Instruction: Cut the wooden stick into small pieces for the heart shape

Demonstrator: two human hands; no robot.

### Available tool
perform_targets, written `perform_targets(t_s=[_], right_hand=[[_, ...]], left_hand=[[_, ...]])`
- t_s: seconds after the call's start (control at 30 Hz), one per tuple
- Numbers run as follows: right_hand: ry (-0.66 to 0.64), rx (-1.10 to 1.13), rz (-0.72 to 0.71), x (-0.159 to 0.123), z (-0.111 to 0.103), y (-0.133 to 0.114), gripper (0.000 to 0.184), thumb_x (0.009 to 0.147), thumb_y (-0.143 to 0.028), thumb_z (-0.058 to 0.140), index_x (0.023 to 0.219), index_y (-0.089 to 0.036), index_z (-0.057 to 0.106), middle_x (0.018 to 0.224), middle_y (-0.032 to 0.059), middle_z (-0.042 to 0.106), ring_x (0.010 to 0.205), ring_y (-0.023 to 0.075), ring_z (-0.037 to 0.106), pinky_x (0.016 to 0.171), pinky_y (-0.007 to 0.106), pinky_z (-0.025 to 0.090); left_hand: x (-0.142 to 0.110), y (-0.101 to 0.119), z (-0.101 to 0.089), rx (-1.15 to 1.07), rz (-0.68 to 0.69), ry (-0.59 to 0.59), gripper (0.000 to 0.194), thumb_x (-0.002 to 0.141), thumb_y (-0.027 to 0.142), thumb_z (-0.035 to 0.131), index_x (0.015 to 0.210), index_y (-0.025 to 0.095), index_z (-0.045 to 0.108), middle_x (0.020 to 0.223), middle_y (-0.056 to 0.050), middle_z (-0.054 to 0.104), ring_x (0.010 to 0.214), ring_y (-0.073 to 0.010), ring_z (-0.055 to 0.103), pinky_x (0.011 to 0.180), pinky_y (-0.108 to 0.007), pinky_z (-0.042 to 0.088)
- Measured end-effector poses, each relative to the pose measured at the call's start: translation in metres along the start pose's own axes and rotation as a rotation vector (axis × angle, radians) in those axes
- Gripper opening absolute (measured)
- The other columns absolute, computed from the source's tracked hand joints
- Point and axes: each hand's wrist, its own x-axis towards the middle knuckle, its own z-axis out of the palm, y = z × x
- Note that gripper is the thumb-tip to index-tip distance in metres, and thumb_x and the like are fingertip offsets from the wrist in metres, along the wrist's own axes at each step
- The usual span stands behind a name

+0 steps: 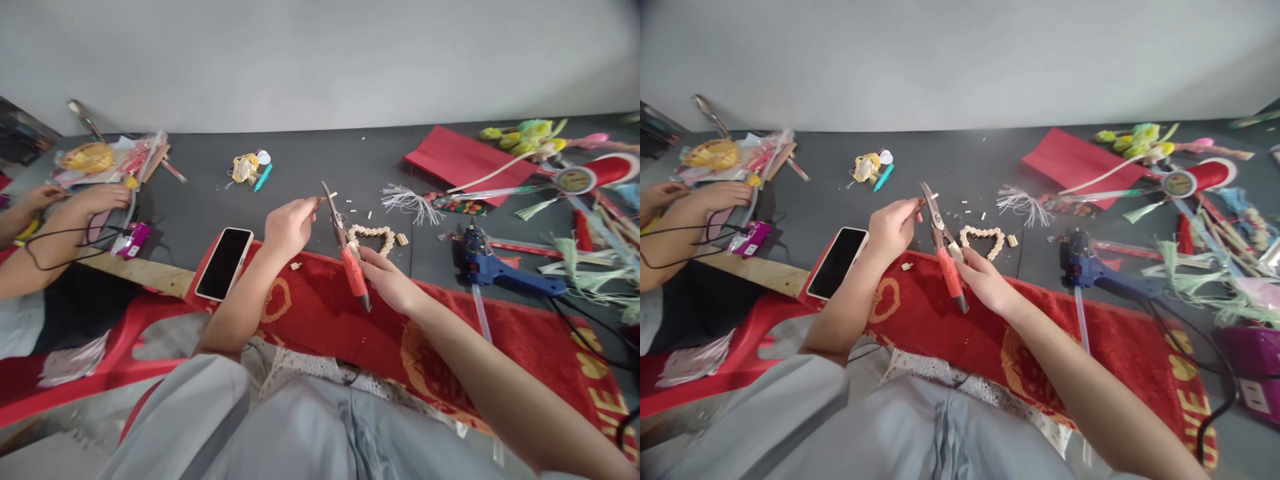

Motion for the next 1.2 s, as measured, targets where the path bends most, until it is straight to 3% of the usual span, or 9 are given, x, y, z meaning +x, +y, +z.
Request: perform_targets(t_s=[0.13,0.3,0.6,0.97,1.1,1.2], right_hand=[[-0.015,-0.048,-0.058,-0.001,-0.004,-0.001,0.046,0.073,-0.065,0.060,0.076,-0.022,0.042,0.074,-0.0035,0.038,0.071,0.0135,0.036,0.067,0.030,0.032],[-0.050,-0.030,-0.060,0.000,-0.006,0.004,0.045,0.077,-0.064,0.060,0.082,-0.022,0.043,0.076,-0.0032,0.040,0.072,0.0137,0.037,0.067,0.030,0.032],[-0.026,-0.019,-0.074,0.001,-0.004,0.008,0.041,0.081,-0.060,0.059,0.082,-0.022,0.042,0.075,-0.0039,0.038,0.069,0.0130,0.035,0.064,0.029,0.031],[-0.047,0.005,-0.071,0.001,-0.005,0.007,0.037,0.082,-0.056,0.059,0.088,-0.022,0.046,0.081,-0.0024,0.046,0.073,0.0137,0.040,0.069,0.030,0.035],[-0.021,-0.021,-0.054,0.000,-0.004,0.001,0.043,0.079,-0.063,0.059,0.082,-0.022,0.045,0.075,-0.0027,0.044,0.070,0.0138,0.040,0.066,0.030,0.035],[-0.028,-0.020,-0.058,-0.002,-0.004,-0.005,0.051,0.082,-0.073,0.047,0.077,-0.023,0.045,0.070,-0.0023,0.043,0.067,0.0148,0.041,0.067,0.032,0.035]], left_hand=[[0.001,0.003,-0.004,-0.081,-0.014,-0.026,0.026,0.094,0.018,0.042,0.089,0.018,0.067,0.078,-0.002,0.071,0.074,-0.0126,0.065,0.069,-0.023,0.047],[0.003,0.005,-0.008,-0.148,-0.040,-0.053,0.032,0.098,0.025,0.042,0.074,0.018,0.062,0.067,0.000,0.066,0.061,-0.0108,0.060,0.061,-0.023,0.042],[0.002,0.007,-0.013,-0.032,-0.022,-0.138,0.030,0.094,0.015,0.037,0.109,0.020,0.063,0.086,-0.001,0.072,0.080,-0.0137,0.067,0.070,-0.024,0.047],[0.003,0.007,-0.014,-0.006,-0.043,-0.159,0.037,0.089,0.008,0.038,0.113,0.023,0.062,0.083,0.000,0.070,0.078,-0.0150,0.066,0.066,-0.025,0.045],[0.003,0.007,-0.014,-0.022,-0.036,-0.143,0.038,0.089,0.007,0.039,0.115,0.023,0.062,0.092,-0.002,0.073,0.082,-0.0160,0.067,0.065,-0.026,0.045],[0.003,0.007,-0.013,-0.025,-0.036,-0.142,0.036,0.091,0.010,0.039,0.116,0.023,0.062,0.098,-0.003,0.074,0.087,-0.0167,0.068,0.066,-0.026,0.045]])
